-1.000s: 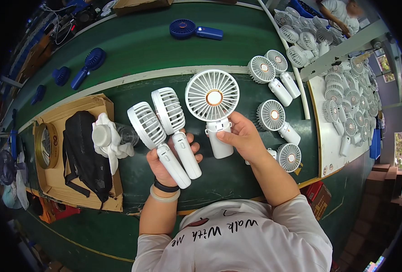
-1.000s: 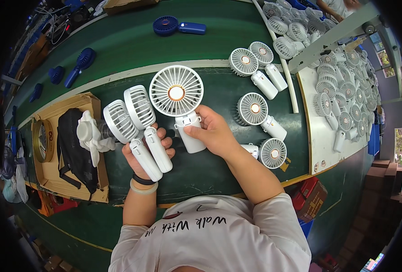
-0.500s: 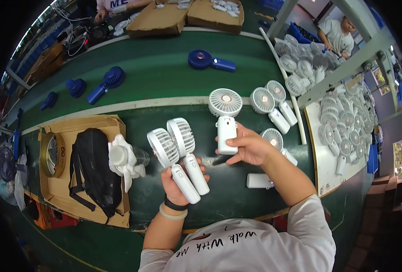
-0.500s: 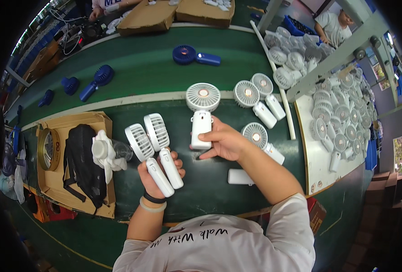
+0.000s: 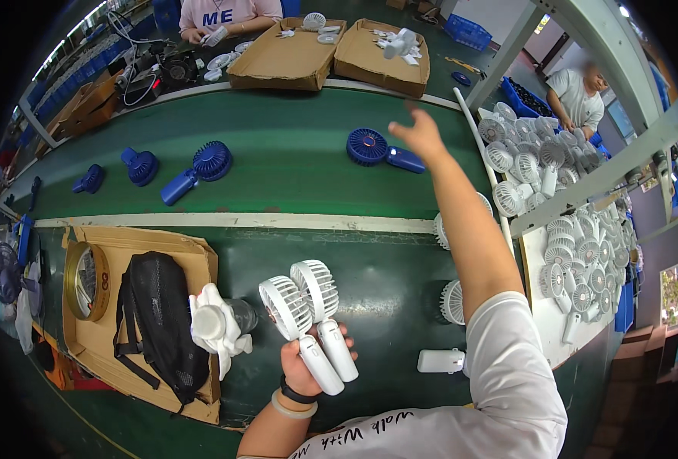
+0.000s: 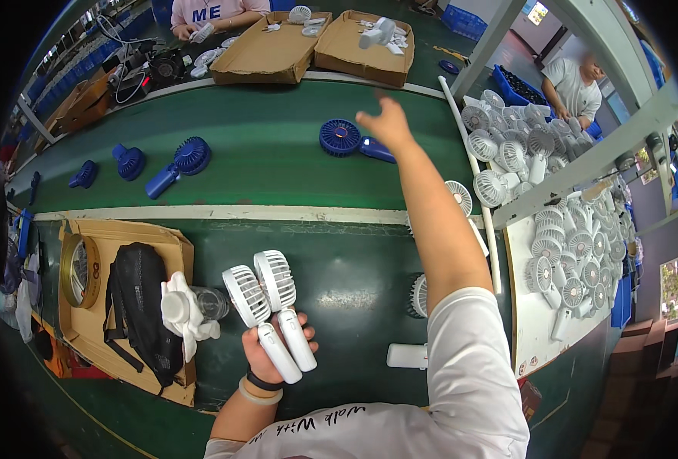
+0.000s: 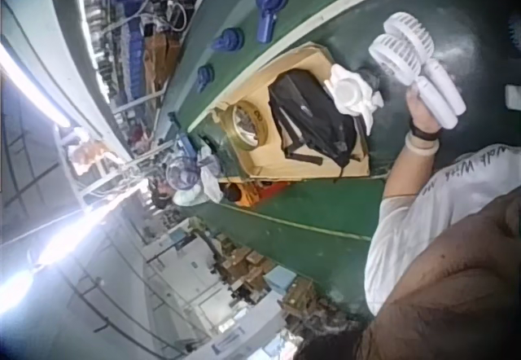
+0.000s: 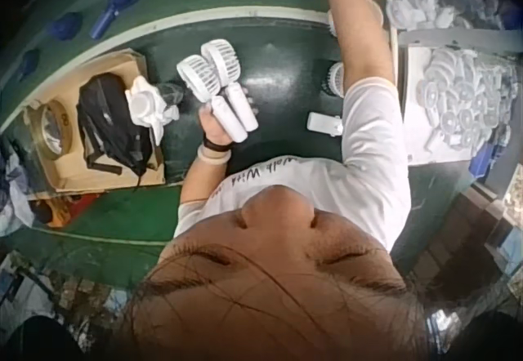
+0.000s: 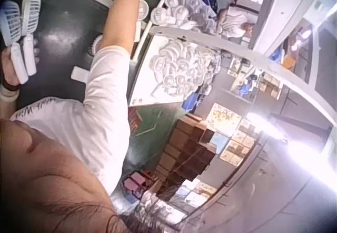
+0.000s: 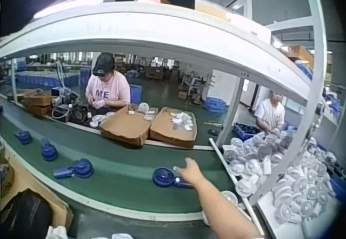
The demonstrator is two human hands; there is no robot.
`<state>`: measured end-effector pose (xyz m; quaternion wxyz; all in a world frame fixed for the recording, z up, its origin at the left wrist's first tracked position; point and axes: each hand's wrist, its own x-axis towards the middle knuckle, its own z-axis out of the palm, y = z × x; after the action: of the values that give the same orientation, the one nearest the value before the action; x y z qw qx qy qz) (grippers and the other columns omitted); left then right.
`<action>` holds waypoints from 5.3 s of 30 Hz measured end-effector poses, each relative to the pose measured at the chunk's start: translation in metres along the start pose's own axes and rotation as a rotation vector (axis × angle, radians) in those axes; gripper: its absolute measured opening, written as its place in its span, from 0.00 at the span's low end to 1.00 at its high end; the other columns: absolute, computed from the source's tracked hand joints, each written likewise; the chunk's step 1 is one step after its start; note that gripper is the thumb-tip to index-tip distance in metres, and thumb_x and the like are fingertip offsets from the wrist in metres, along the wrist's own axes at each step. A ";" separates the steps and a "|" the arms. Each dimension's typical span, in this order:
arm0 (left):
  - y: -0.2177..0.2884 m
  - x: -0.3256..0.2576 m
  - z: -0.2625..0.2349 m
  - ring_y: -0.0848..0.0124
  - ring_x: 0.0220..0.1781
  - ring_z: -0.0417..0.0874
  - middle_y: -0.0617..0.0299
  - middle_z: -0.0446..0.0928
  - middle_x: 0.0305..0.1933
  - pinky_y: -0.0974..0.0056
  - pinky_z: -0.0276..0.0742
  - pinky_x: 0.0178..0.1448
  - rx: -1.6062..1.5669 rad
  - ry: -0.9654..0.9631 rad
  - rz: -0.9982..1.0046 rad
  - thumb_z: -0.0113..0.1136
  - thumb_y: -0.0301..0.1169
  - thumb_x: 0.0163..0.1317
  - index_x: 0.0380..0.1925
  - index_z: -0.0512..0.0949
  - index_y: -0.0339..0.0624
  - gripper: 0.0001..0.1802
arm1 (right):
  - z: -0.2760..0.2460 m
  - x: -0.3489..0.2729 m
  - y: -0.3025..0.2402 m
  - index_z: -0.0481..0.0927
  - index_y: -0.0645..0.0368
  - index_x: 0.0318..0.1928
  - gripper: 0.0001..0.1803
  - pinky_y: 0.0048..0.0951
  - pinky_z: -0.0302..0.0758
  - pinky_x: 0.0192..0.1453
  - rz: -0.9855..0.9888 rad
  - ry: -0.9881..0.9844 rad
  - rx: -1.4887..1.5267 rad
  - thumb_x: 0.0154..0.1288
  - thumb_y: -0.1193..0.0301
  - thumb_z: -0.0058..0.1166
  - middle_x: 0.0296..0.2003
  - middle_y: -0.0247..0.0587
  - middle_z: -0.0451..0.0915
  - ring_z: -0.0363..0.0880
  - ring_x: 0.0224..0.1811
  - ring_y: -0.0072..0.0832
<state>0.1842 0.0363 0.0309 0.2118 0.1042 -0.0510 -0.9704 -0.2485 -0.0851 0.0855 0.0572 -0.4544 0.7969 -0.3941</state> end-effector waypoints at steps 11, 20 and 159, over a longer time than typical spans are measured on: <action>-0.001 0.000 0.010 0.60 0.44 0.75 0.56 0.72 0.45 0.53 0.74 0.47 0.064 0.094 0.012 0.51 0.52 0.50 0.48 0.68 0.41 0.31 | 0.006 -0.074 0.017 0.60 0.57 0.64 0.31 0.46 0.73 0.51 0.065 -0.355 -0.584 0.63 0.64 0.51 0.51 0.52 0.72 0.74 0.50 0.42; 0.002 -0.003 0.011 0.61 0.43 0.75 0.57 0.71 0.45 0.53 0.75 0.45 0.061 0.023 0.045 0.53 0.52 0.49 0.48 0.68 0.41 0.31 | -0.026 -0.201 -0.085 0.57 0.56 0.63 0.32 0.30 0.69 0.29 0.465 -0.765 1.879 0.61 0.56 0.42 0.42 0.48 0.68 0.69 0.33 0.33; -0.081 -0.015 0.051 0.53 0.59 0.70 0.46 0.66 0.60 0.51 0.68 0.63 0.252 -0.289 0.146 0.64 0.49 0.52 0.61 0.60 0.37 0.42 | -0.064 -0.399 -0.141 0.65 0.66 0.58 0.34 0.26 0.56 0.62 0.009 -0.289 1.183 0.43 0.80 0.38 0.43 0.35 0.58 0.60 0.50 0.24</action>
<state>0.1535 0.1189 0.0720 0.2576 -0.0146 -0.2093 -0.9432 0.0501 0.2196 0.1191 0.4093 -0.3910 0.4288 -0.7041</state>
